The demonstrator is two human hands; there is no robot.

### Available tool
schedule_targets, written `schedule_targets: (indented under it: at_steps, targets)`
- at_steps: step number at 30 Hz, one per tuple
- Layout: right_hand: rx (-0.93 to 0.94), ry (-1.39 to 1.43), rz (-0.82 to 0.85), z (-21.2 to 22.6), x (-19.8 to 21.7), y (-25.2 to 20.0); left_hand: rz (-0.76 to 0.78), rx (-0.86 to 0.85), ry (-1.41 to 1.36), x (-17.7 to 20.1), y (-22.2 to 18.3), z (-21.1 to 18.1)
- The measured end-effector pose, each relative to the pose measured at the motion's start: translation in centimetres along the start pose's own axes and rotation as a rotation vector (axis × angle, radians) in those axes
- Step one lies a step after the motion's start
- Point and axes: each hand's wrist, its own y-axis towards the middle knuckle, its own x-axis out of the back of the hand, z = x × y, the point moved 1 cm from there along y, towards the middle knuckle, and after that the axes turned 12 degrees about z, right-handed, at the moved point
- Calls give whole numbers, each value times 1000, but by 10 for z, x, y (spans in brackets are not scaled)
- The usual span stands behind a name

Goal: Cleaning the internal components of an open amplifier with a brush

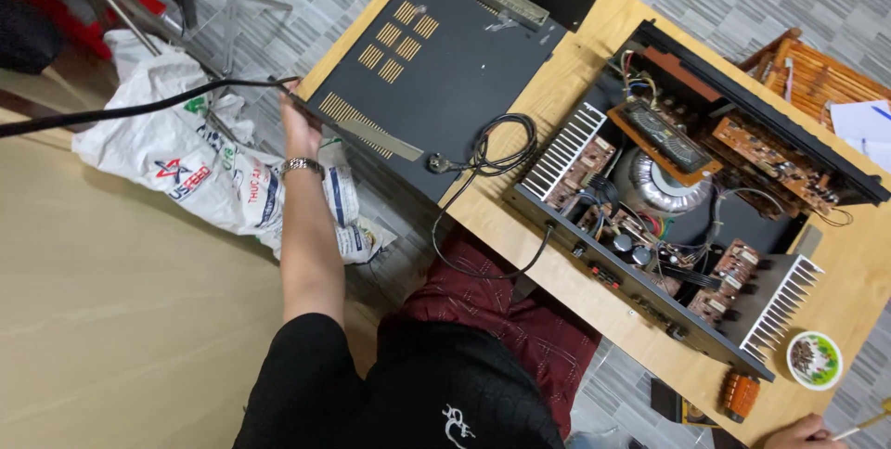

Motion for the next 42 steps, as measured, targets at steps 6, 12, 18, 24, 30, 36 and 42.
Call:
schedule_targets:
  at_steps: [6, 12, 18, 24, 30, 36, 42]
  targets:
    - [-3, 62, -2, -84, -17, -34, -66, 67, -54, -44, -48, -29]
    - [-129, -3, 150, -76, 0, -29, 67, 15, 65, -17, -37, -21]
    - [-186, -138, 186, -58, 20, -28, 61, 76, 110, -14, -36, -26]
    - [-181, -72, 230, -72, 13, -25, 206, -21, 240, 8, -12, -13]
    - [-260, 12, 283, -56, 30, -20, 174, 50, 180, -19, -35, -33]
    - [-272, 48, 316, -62, 32, -20, 165, 56, 221, -21, -47, -44]
    - [-336, 32, 346, -51, 42, -18, 140, 61, 214, -19, -43, -41]
